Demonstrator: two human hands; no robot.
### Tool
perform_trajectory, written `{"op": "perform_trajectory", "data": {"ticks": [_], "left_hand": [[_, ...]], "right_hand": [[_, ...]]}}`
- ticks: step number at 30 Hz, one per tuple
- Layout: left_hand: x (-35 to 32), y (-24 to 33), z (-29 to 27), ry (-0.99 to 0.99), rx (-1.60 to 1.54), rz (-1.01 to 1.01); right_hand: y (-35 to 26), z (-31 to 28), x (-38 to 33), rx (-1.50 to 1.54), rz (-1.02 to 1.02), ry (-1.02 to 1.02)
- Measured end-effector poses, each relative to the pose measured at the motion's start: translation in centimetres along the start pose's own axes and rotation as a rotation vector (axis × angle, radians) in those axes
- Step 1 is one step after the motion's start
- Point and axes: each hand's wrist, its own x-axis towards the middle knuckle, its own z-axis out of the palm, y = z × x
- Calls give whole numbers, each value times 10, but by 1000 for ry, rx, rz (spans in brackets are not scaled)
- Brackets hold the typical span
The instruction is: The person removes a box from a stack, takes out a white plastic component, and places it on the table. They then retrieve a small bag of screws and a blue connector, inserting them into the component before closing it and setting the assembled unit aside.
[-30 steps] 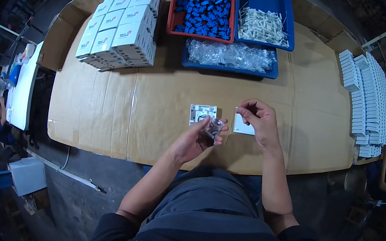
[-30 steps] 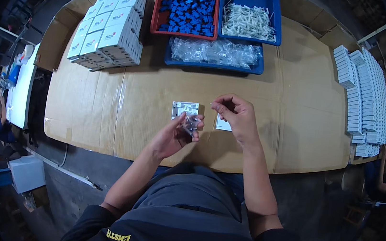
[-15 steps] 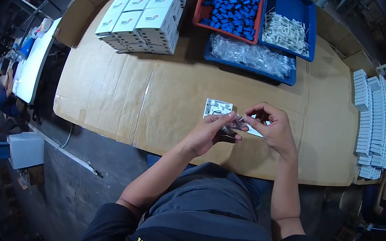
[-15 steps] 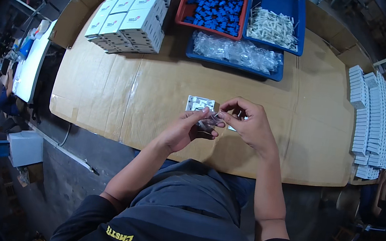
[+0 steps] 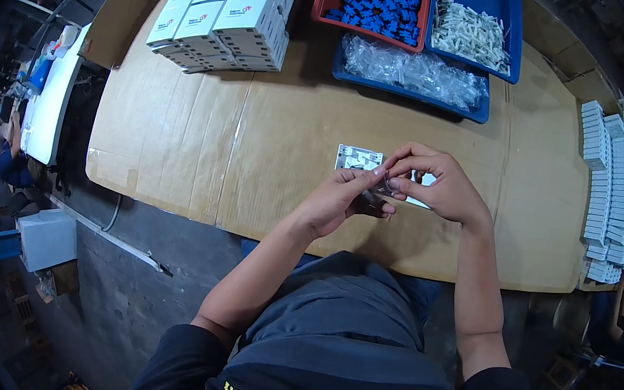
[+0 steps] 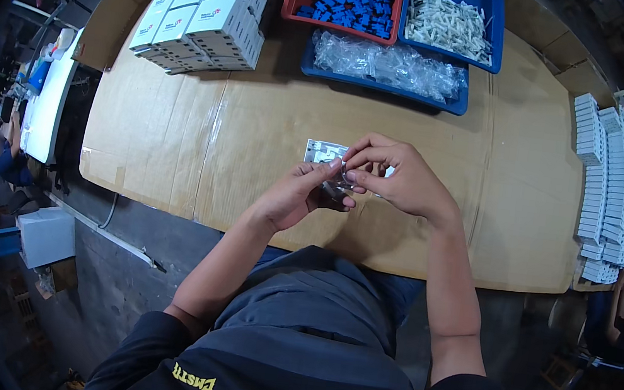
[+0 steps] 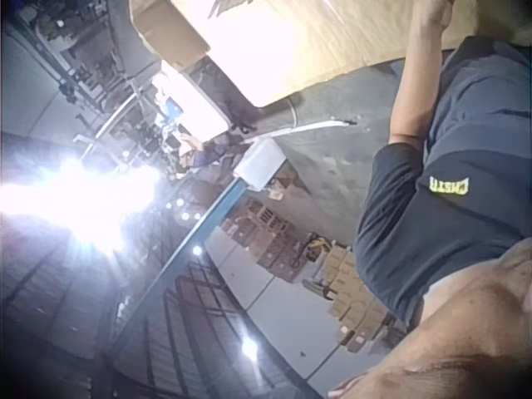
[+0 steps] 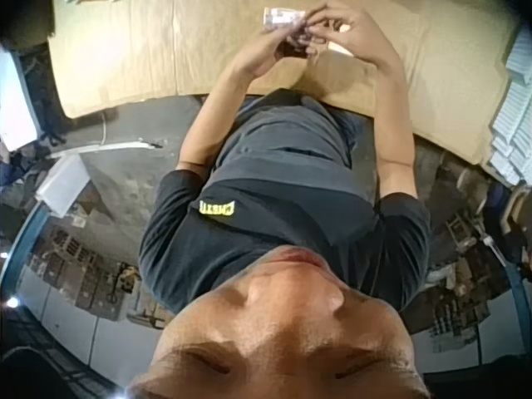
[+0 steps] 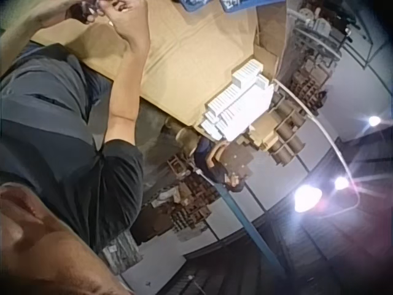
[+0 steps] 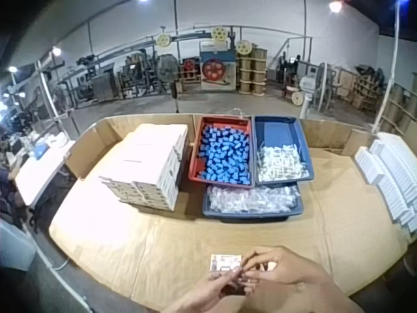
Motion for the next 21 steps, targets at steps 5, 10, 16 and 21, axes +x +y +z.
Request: {"op": "perform_trajectory", "data": {"ticks": [5,10,16,21], "left_hand": [[-2,2,1,-23,-29,-5],[-2,2,-2,20,-16,-16],[7,-2,-3,30,-63,-15],[3,4,4,7,-67,-42]], "right_hand": [[-1,5,-8,145,1,18],[-3,7,-5,178,82,-26],[3,7,0,121,67,-93],[-6,4,-3,210,75,-69]]}}
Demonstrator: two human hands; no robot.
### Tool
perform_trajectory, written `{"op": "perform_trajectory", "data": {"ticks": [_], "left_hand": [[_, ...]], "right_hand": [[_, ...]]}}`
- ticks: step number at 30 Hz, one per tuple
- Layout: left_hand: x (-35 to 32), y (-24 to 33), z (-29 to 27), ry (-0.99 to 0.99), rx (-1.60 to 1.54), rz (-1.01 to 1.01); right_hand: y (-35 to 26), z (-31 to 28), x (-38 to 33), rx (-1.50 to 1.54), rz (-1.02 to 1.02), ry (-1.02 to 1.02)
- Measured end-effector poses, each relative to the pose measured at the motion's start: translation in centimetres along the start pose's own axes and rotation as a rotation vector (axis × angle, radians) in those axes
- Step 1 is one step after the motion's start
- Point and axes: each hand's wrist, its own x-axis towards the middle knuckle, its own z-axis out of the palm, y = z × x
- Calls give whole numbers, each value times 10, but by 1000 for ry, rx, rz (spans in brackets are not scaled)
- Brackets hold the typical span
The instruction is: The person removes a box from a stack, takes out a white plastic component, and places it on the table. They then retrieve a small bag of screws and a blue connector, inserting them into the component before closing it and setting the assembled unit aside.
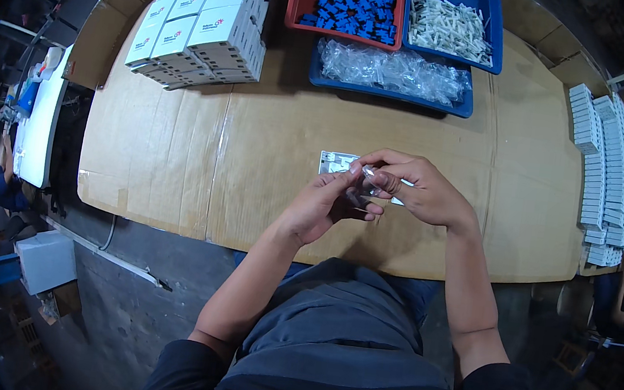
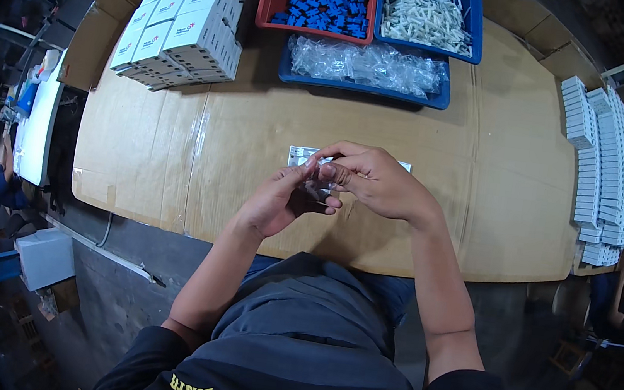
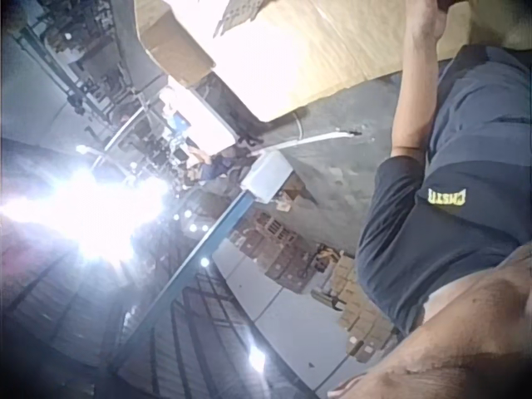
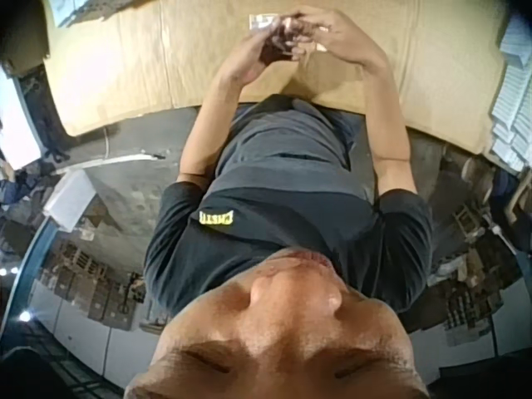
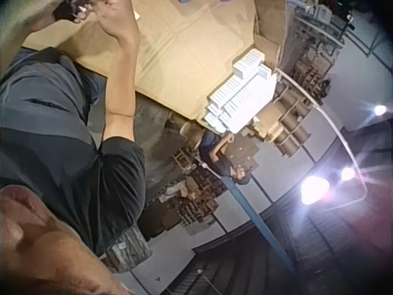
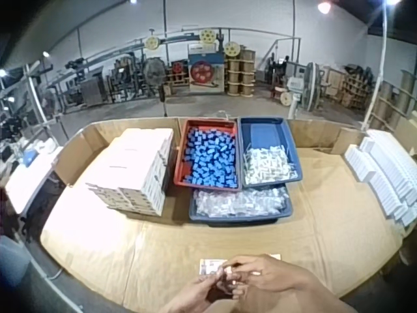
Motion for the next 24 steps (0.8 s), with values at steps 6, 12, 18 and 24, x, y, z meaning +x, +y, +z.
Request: {"op": "perform_trajectory", "data": {"ticks": [6,12,18,24], "left_hand": [[-3,-4,-3,53,22,-11],[-5,0,-3,-96,-49,84],[-10,4,-3,-143,54,109],[-5,2,0,-9,146,135]], "right_hand": [[4,3,4,-112,-64,-43],[-15,4,1,-233,-41,12],[-10,3,-1,-184,-72,39],[-14,11,3,-334,-68,128]]}}
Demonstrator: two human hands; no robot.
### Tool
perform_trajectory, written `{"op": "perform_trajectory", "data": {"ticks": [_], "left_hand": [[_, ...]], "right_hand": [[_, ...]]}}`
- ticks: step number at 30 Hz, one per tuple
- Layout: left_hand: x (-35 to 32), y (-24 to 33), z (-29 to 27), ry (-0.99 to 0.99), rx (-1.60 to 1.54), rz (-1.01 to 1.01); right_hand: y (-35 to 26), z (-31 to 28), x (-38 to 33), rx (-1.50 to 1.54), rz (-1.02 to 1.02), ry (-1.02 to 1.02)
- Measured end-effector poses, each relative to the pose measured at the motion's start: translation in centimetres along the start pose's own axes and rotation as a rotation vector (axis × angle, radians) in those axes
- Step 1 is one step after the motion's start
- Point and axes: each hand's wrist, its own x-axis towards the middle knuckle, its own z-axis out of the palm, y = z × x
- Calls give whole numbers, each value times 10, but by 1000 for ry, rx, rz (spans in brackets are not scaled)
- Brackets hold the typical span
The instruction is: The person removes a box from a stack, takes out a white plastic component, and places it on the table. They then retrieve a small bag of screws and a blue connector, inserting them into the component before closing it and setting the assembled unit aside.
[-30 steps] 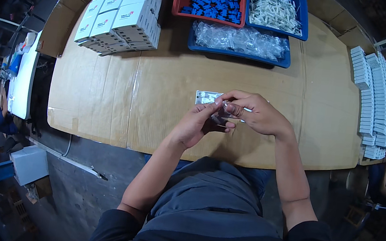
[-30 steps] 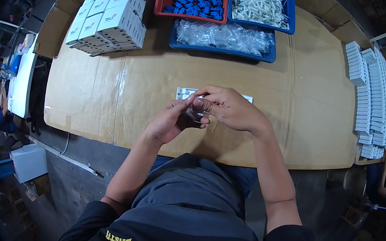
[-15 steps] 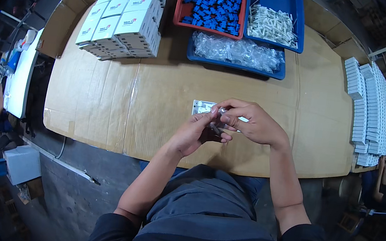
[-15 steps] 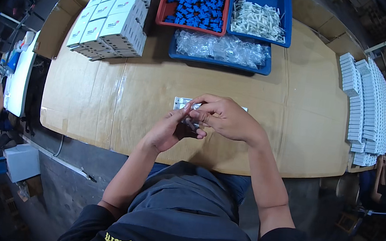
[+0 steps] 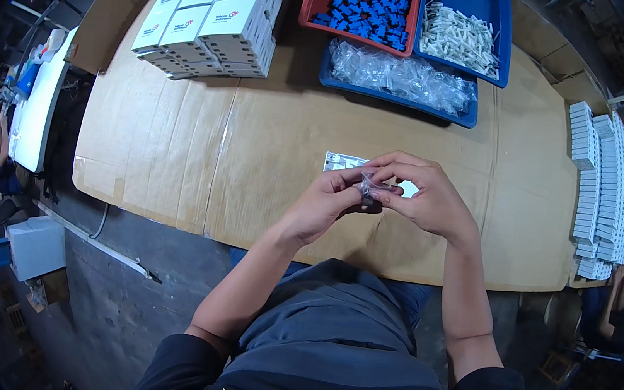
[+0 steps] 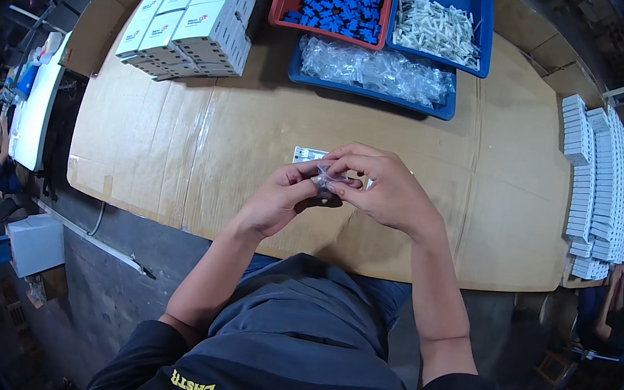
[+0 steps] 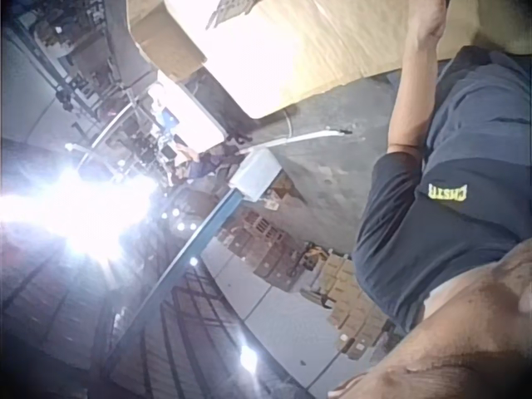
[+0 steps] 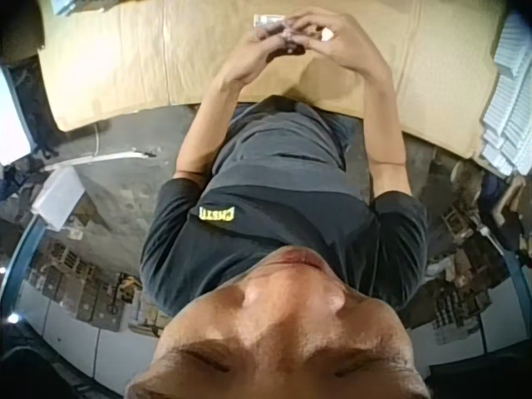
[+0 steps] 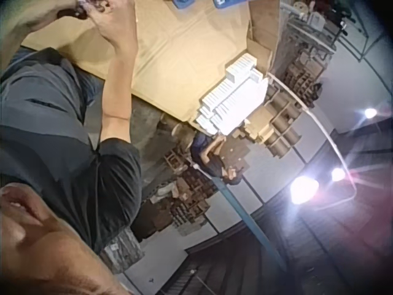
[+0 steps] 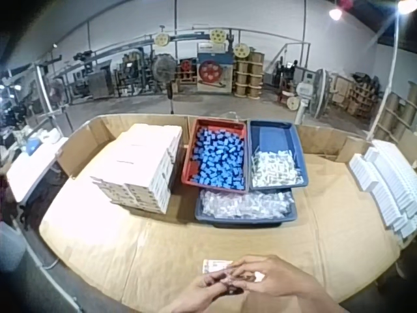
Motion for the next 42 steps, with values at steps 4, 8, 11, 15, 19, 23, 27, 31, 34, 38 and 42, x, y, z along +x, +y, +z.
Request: {"op": "perform_trajectory", "data": {"ticks": [4,8,11,15,19,23,27,31,34,38,42], "left_hand": [[1,-4,2,54,-107,17],[2,-9,3,176,-226,26],[5,-12,-3,245,-226,23],[4,-9,-2,275,-173,78],[4,-10,-2,282,-161,86],[6,-14,-6,265,-141,133],[7,-20,-10,225,-48,194],[6,-19,-9,214,58,233],[5,-17,-10,209,75,231],[4,-13,-8,242,86,253],[3,-4,-4,213,83,244]], "right_hand": [[5,7,4,-16,-40,72],[9,7,3,-122,-103,169],[10,8,3,-69,-45,229],[11,7,1,-151,14,262],[10,6,1,-136,23,270],[14,11,3,-90,3,255],[9,17,4,-62,68,263],[15,19,3,21,76,280],[16,16,2,36,52,283],[18,12,2,45,4,246],[10,8,1,81,-10,223]]}}
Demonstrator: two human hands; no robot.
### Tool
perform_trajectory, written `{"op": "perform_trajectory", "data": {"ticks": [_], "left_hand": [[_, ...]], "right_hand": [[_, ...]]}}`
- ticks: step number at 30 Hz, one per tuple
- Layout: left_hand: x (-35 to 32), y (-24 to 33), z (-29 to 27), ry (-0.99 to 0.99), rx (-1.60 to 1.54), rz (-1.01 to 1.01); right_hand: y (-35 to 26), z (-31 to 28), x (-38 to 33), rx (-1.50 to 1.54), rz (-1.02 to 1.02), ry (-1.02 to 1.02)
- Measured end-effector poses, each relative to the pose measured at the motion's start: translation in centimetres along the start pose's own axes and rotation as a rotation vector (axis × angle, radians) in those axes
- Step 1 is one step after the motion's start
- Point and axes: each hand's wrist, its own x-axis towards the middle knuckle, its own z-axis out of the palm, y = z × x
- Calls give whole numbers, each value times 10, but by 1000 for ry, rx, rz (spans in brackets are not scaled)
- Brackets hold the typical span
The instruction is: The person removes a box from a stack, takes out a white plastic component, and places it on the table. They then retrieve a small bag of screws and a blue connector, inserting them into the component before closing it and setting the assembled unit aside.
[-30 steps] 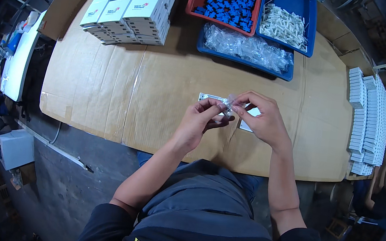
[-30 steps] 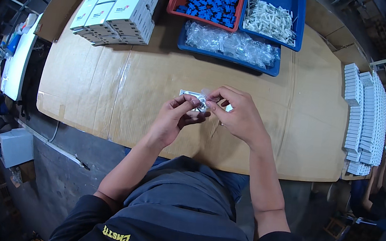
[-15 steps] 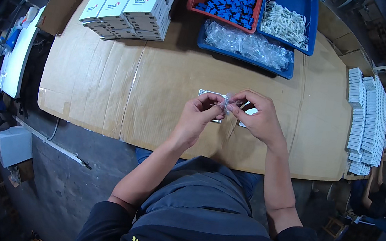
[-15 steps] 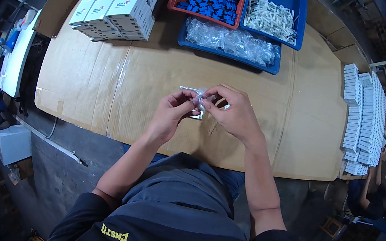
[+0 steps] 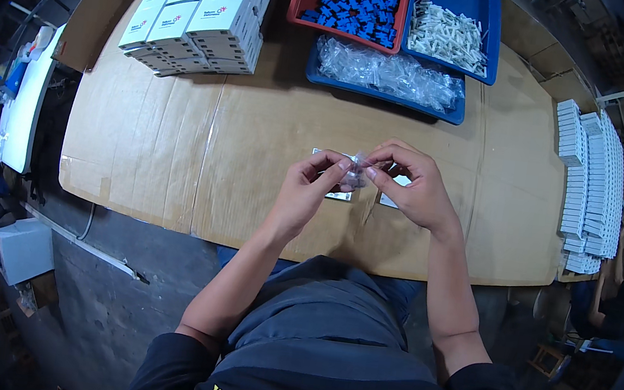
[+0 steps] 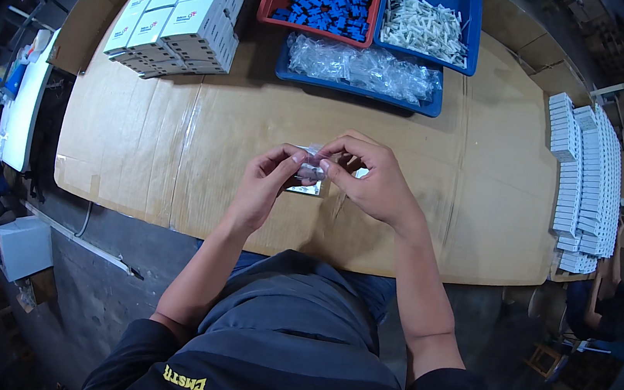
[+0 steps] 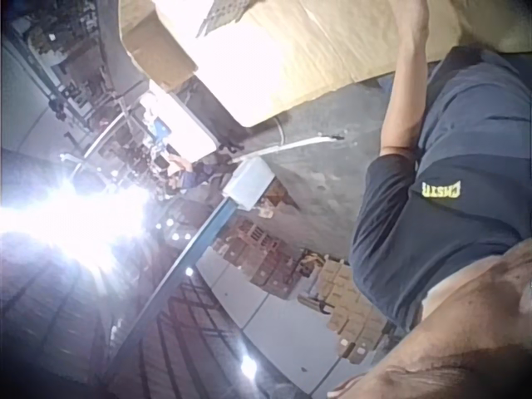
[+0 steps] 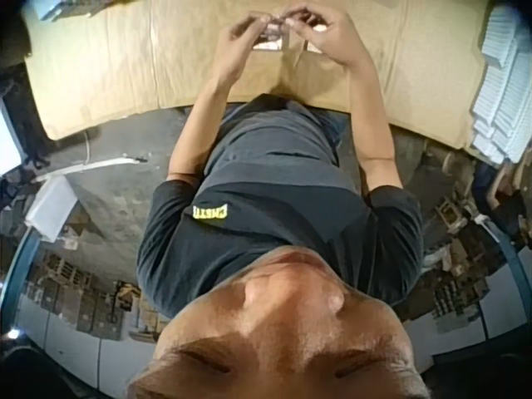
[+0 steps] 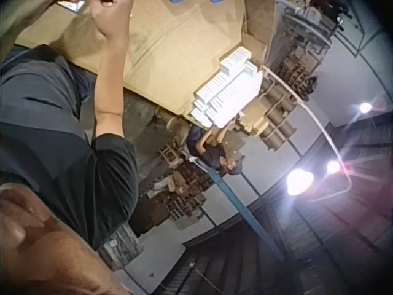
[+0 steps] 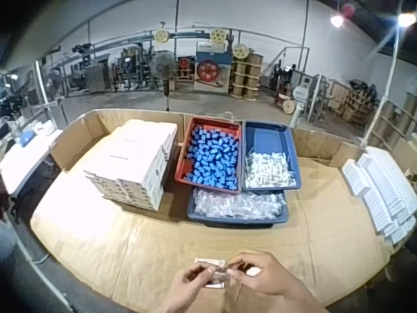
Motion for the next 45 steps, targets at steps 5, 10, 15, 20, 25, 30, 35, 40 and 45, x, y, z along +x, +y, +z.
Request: {"op": "perform_trajectory", "data": {"ticks": [5,10,15,20,25,30,35,40,45], "left_hand": [[3,-4,-6,-61,-58,-85],[5,-13,-1,-213,-75,-62],[8,-6,-1,-406,-293,-143],[7,-8,-1,-274,-159,-132],[8,-13,-1,-251,-163,-190],[7,-11,1,-245,-213,-254],[7,-9,0,-251,-213,-275],[6,-7,5,-240,-227,-300],[8,-15,-3,-245,-249,-272]], "right_hand": [[8,0,-3,135,-49,-36],[3,11,-2,244,-78,-69],[-3,5,-1,172,-50,-118],[-16,-3,3,-34,33,-179],[-10,-9,7,-282,-84,-240],[-10,-3,11,-39,44,-312],[-13,-1,12,303,306,-368],[-4,-3,9,220,154,-371],[-6,-3,12,33,110,-433]]}}
